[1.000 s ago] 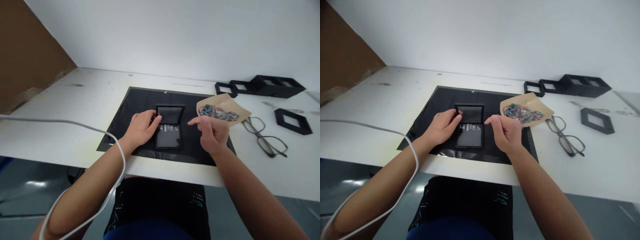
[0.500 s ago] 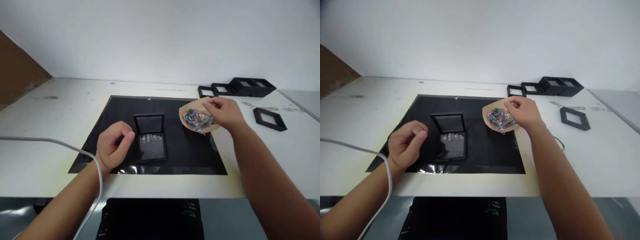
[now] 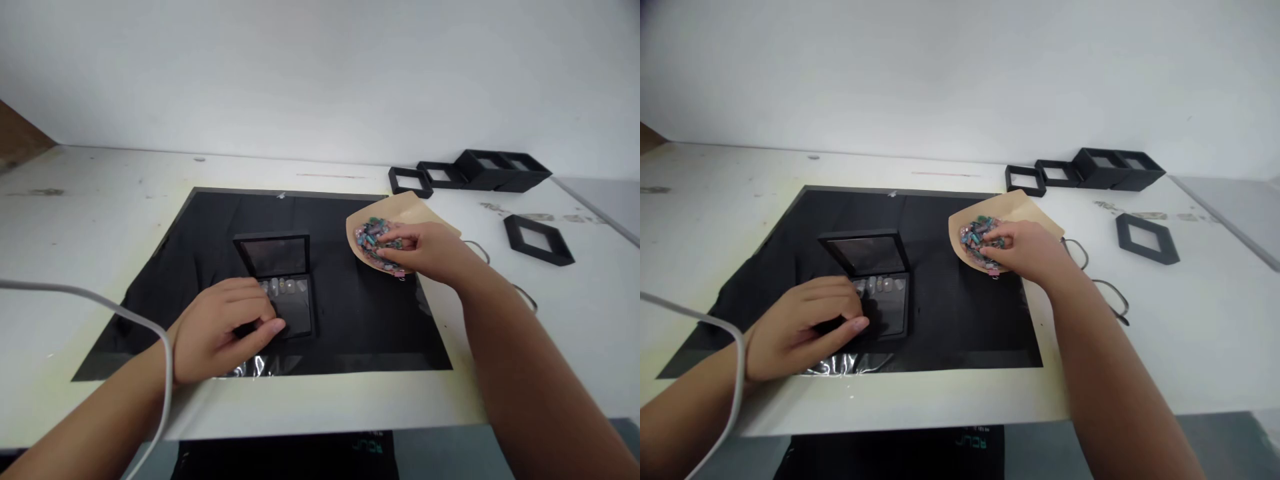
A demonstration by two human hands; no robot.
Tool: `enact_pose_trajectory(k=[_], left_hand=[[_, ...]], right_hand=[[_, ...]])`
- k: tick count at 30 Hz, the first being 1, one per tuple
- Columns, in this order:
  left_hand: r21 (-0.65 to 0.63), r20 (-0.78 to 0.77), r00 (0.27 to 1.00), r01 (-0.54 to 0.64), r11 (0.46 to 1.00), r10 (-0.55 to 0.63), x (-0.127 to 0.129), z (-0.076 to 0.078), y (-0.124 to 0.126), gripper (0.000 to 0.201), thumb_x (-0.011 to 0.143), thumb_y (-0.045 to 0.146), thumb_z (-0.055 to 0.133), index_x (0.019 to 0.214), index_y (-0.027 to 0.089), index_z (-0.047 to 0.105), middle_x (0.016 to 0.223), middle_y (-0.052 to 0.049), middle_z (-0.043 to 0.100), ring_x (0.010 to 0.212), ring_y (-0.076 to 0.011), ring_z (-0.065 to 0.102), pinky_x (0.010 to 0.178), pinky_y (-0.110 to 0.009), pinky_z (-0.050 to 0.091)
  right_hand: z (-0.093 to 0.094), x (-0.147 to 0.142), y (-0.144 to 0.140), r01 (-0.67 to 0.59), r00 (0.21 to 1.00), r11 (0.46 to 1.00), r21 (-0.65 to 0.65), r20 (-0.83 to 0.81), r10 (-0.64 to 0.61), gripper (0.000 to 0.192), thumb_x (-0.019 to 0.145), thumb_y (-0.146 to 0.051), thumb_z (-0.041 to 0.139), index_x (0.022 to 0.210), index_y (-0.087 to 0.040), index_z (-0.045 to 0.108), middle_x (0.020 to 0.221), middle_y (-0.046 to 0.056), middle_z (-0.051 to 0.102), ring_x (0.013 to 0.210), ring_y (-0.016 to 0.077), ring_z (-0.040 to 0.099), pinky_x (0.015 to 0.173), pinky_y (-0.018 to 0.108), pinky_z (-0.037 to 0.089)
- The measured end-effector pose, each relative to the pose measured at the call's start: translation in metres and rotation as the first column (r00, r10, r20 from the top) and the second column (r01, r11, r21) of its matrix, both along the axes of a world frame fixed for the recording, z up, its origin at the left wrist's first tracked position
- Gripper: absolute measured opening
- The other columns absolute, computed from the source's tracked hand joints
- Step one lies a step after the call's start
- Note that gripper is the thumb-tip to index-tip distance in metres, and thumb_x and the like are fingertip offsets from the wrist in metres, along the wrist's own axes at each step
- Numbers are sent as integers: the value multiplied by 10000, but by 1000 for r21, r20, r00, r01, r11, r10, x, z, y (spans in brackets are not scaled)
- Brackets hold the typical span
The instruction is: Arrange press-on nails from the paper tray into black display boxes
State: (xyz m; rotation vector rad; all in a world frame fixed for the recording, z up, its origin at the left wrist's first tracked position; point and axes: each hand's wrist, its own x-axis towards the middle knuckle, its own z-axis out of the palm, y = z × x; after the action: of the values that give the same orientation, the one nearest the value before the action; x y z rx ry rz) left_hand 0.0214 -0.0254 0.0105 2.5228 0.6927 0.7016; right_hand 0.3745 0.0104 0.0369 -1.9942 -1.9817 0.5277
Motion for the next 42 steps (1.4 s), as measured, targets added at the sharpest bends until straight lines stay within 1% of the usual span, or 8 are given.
enact_pose_trajectory(k=[4,7,18,25,28,33,37,42], left_hand=[[49,49,999,-6,999,3,3,5,1,152,935,126,615,804,196,589,718,9,642,693,-138,555,817,-350,480],[60,65,998,-12,998,8,2,7,1,143,926,114,625,811,196,601,719,11,645,696,-135,567,818,-348,487],[21,53,999,11,1000,-12,5,2,2,161,932,129,621,788,194,587,692,14,628,681,-137,567,762,-324,474],[-22,-5,1000,-21,1000,21,5,-1,3,164,950,181,626,786,195,614,697,15,623,687,-135,566,743,-314,462],[-8,-8,1000,-23,1000,23,4,1,2,179,954,182,614,776,194,612,691,16,626,681,-131,576,740,-313,473],[169,156,987,-66,983,39,-2,11,-1,155,875,88,665,796,202,596,681,20,636,664,-131,582,679,-313,499],[207,224,971,-127,970,80,-5,17,-2,199,826,26,678,795,198,583,662,21,612,650,-132,542,624,-315,490],[231,146,988,-73,970,39,-6,16,0,202,832,41,685,794,201,567,665,24,610,644,-125,551,619,-308,506]], right_hand=[[-5,0,3,-41,998,999,-5,-51,41,239,777,-398,708,940,-282,839,515,-29,524,525,156,493,559,320,371],[-7,1,3,-99,991,995,4,-88,99,215,793,-369,672,913,-269,819,505,-39,500,505,147,459,554,324,367],[-11,3,6,-114,993,994,-5,33,114,137,848,-362,603,804,-249,666,591,-31,536,559,160,511,539,316,352],[-6,4,3,-113,991,993,-26,74,115,59,779,-219,606,784,-250,656,695,-19,632,646,172,576,584,313,398],[-1,13,1,-88,996,995,-43,32,89,132,763,-214,627,875,-259,682,764,-13,670,693,182,612,629,314,450],[2,32,-1,-64,998,998,-25,-13,64,318,769,-248,659,1081,-267,714,1021,35,728,882,226,670,764,347,512],[-1,31,0,-114,993,993,10,-11,114,483,762,-273,671,1245,-290,676,970,26,724,832,226,665,743,357,515],[-3,23,1,-173,981,984,-49,-97,168,209,767,-250,621,956,-274,707,797,-3,687,707,187,631,647,315,488]])
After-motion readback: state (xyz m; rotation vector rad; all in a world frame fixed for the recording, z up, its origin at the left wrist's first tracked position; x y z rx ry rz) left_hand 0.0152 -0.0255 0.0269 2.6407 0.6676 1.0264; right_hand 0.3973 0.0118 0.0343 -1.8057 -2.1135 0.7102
